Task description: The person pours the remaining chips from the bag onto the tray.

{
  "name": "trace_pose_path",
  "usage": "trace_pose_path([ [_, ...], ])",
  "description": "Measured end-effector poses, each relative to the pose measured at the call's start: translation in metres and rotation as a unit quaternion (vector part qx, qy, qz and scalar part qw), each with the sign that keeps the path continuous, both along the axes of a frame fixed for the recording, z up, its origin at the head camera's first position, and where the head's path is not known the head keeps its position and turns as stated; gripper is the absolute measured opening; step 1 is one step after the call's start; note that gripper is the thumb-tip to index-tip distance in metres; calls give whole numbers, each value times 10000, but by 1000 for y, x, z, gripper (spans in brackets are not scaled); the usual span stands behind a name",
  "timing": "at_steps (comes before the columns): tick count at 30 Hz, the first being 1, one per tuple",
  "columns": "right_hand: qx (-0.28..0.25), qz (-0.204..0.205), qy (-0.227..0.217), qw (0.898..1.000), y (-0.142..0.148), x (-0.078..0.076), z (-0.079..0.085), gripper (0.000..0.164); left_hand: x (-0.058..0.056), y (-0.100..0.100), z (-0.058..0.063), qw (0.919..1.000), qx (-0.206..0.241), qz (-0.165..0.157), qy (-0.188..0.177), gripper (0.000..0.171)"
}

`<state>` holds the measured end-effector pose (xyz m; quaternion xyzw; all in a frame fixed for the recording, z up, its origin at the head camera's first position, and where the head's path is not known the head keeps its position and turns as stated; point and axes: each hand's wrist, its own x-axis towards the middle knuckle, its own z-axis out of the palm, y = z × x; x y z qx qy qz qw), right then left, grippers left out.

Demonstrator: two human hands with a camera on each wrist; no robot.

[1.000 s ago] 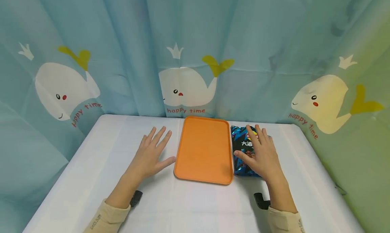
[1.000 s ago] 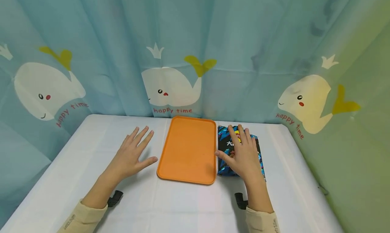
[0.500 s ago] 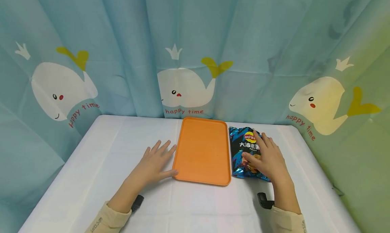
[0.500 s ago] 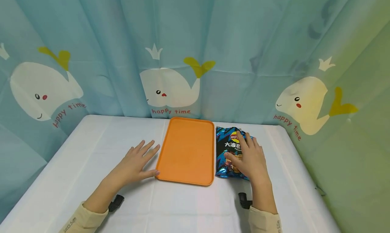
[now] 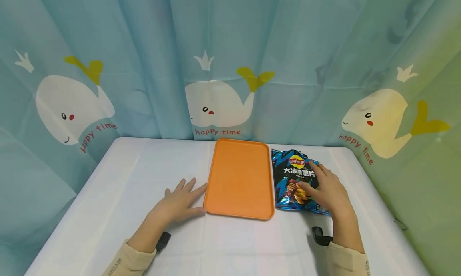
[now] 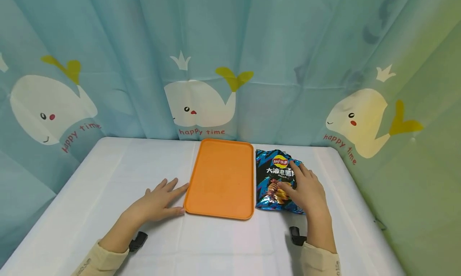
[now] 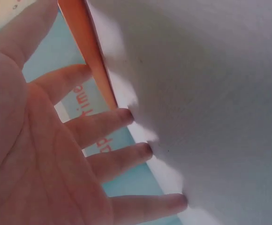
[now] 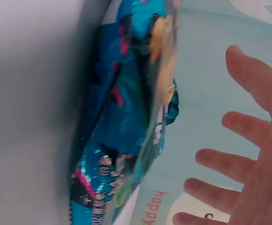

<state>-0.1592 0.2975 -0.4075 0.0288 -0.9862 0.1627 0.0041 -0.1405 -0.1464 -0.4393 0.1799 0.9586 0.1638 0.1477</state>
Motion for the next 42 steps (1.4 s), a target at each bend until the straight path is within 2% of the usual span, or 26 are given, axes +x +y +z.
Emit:
trace_pose_path([
  [12,-154,-641,-937,9934,21,-6,-14,103,-2,7,-2,9995,-237,90,179,76],
  [18,-475,-1007,-1421,9836,26,-11,-15,100,-2,7,-1,9994,-265,108,211,75],
  [22,-600,-1185,-1563,9787,27,-13,-15,96,-2,7,0,9993,-275,135,210,73],
  [26,-749,-1202,-1490,9786,27,-12,-16,90,0,8,-2,9991,-313,208,180,71],
  [31,-1203,-1398,-1291,9743,30,-8,-20,82,4,10,-5,9991,-335,232,153,71],
  [38,-1557,-1724,-469,9715,30,-5,-25,70,7,13,-4,9986,-377,288,230,70],
  [42,-1948,-1873,45,9628,25,-7,-22,63,7,13,-3,9984,-406,322,238,70],
])
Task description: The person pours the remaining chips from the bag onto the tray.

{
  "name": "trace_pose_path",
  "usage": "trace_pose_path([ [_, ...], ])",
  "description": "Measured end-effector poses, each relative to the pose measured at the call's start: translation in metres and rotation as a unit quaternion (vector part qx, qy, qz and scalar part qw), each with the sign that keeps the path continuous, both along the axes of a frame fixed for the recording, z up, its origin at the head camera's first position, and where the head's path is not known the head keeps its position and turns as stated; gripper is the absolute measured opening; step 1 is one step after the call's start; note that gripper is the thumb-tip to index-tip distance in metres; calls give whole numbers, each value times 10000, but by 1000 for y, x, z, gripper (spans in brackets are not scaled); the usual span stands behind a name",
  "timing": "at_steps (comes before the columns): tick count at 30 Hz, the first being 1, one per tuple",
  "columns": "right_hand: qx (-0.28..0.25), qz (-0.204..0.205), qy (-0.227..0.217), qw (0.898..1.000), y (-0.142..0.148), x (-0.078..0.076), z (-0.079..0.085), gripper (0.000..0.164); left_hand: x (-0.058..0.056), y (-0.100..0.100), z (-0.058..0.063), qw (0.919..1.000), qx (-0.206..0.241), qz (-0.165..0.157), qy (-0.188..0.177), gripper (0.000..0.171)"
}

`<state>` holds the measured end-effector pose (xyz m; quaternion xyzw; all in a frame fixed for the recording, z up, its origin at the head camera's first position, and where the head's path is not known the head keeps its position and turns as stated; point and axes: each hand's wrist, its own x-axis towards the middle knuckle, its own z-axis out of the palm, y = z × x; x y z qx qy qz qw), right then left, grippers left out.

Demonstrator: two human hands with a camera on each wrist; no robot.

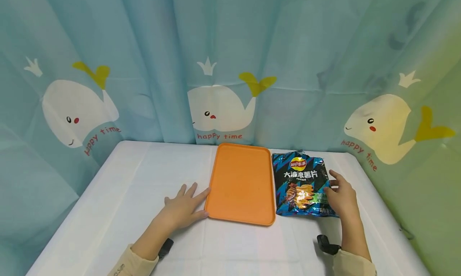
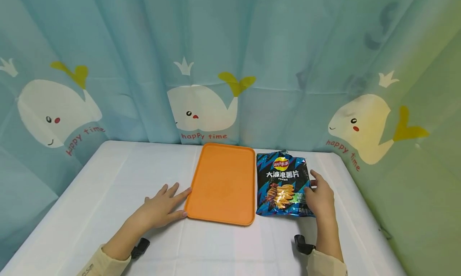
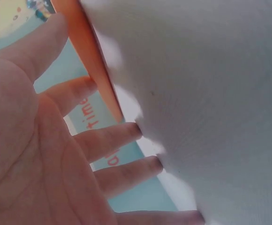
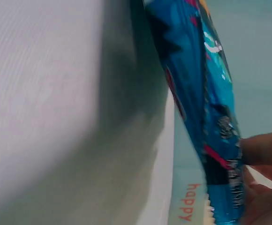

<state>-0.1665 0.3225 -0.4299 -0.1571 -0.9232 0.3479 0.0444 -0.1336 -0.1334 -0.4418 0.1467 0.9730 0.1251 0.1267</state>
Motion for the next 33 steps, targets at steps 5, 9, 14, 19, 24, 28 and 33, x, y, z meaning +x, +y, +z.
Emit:
trace_pose_path([
  [5,-519,-314,881,9943,-9,2,7,49,1,-1,0,10000,19,11,10,70],
  [9,-924,-464,1452,9840,-17,4,17,43,0,-1,0,10000,-1,-7,10,70],
  [14,-1127,-374,2049,9715,-27,8,28,41,0,-1,3,10000,36,-6,-67,70],
  [19,-951,-91,2725,9574,-35,12,35,37,-1,0,4,10000,25,-29,-75,70],
  [24,-651,322,3326,9403,-43,14,41,35,-1,1,3,10000,-18,-22,-31,69],
  [28,-575,605,3562,9307,-49,15,48,35,-2,1,3,10000,11,-12,-40,69],
  [33,-323,1114,3713,9213,-56,16,55,35,-2,1,3,10000,-27,45,-78,69],
])
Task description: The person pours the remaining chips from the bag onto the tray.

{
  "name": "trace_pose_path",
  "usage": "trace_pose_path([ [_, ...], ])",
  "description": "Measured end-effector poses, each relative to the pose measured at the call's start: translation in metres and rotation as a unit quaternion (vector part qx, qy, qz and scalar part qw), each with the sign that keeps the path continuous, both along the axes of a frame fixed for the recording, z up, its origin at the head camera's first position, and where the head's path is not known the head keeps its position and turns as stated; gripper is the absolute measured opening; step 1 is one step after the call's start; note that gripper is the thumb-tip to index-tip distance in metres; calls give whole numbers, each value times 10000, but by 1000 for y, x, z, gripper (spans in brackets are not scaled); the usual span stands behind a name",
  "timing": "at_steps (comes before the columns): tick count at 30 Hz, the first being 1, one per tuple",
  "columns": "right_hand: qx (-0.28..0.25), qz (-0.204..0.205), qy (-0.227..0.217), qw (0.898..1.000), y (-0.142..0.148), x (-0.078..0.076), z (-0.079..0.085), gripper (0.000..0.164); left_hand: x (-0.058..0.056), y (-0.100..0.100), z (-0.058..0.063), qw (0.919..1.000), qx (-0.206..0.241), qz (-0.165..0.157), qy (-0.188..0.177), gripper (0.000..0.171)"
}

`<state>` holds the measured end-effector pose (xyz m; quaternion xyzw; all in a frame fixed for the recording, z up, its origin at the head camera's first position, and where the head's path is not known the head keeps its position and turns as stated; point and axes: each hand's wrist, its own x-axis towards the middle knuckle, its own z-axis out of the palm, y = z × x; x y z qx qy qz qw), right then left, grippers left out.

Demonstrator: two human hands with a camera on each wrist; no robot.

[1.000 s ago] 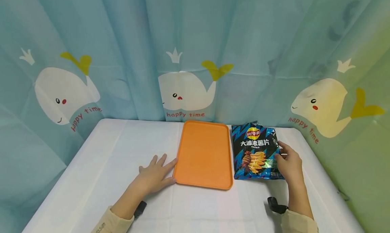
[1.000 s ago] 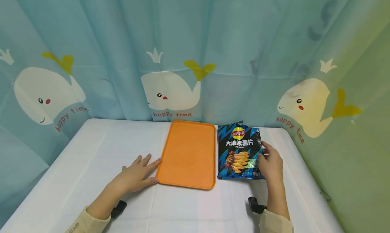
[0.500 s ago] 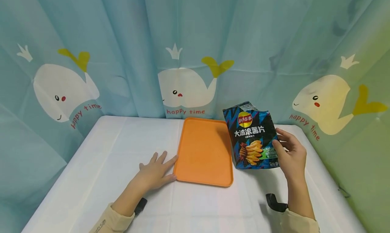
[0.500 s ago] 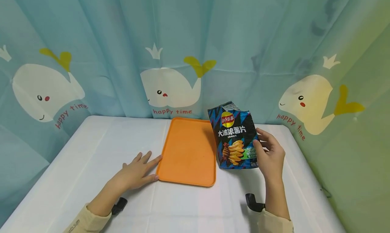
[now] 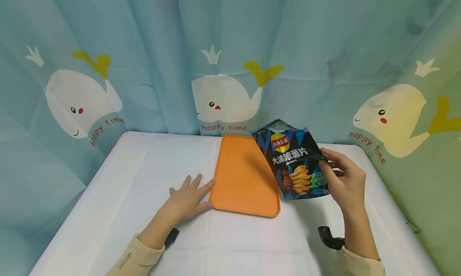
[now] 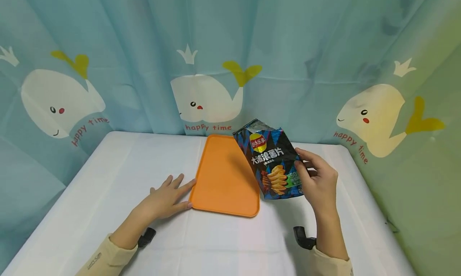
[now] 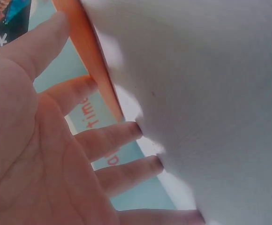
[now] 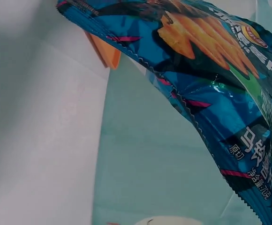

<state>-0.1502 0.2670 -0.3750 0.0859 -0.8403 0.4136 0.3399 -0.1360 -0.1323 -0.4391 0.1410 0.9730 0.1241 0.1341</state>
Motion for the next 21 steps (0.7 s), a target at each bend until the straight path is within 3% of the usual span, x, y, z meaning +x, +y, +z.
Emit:
trace_pose_path([
  [10,1124,1062,423,9871,-13,-14,19,41,-2,-1,2,9999,-51,74,-68,71],
  [21,2080,1311,444,9683,-25,-24,32,41,-4,2,0,9997,-159,124,-155,72],
])
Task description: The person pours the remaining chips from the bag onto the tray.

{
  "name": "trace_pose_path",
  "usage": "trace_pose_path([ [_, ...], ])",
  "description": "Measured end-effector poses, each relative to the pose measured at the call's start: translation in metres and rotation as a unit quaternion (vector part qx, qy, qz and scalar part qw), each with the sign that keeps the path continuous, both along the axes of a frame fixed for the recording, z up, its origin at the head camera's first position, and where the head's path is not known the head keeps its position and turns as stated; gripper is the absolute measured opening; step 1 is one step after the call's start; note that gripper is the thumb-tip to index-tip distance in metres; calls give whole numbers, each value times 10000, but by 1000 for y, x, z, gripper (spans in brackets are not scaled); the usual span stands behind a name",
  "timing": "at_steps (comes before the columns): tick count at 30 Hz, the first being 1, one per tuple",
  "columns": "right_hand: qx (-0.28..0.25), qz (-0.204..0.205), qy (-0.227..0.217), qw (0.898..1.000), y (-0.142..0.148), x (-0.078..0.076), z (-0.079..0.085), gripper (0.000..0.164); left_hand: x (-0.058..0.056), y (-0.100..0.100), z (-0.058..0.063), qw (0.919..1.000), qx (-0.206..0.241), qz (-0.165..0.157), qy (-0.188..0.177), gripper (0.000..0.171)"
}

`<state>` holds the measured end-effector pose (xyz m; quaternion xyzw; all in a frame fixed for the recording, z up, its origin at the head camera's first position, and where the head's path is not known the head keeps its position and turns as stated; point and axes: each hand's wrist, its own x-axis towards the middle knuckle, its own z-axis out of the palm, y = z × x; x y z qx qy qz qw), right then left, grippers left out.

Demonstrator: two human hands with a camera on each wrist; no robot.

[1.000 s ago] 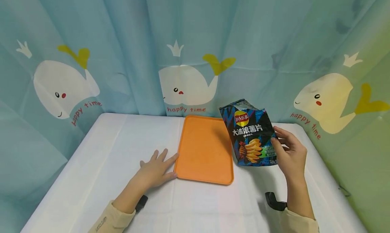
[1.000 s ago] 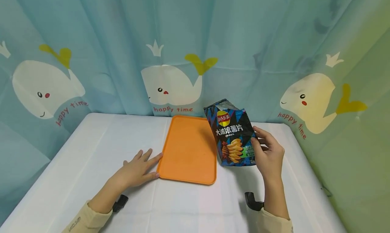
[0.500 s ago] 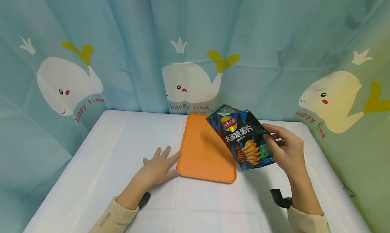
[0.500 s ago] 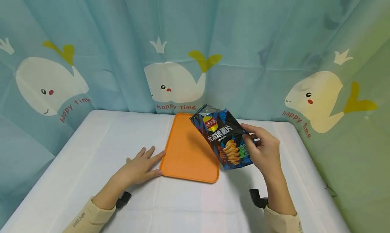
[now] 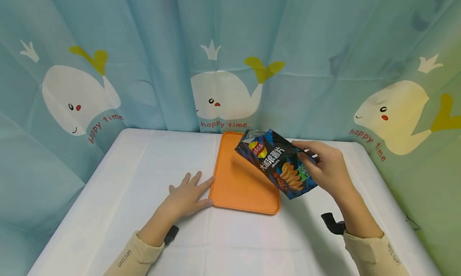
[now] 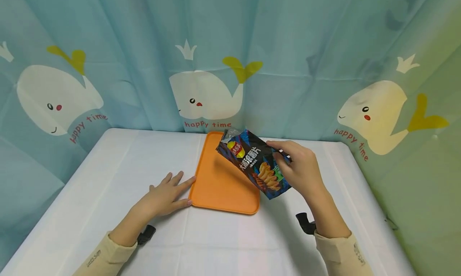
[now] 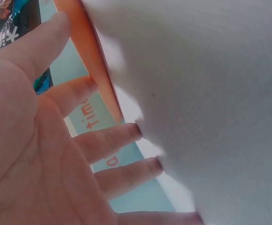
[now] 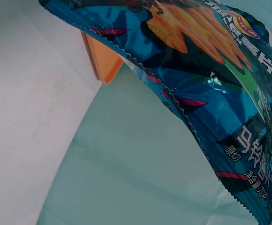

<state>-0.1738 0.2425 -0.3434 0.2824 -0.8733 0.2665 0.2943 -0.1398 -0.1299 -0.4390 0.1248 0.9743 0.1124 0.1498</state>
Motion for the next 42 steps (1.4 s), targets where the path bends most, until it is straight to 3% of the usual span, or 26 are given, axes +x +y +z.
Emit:
trace_pose_path([
  [16,763,216,54,9968,-15,-12,21,36,-1,0,0,10000,-3,4,-11,72],
  [34,1211,473,-271,9911,-28,-18,38,35,-3,-1,-1,10000,-48,-27,-18,71],
  [42,1410,367,-470,9882,-30,-15,47,36,-2,-1,-2,10000,-46,-13,-18,71],
])
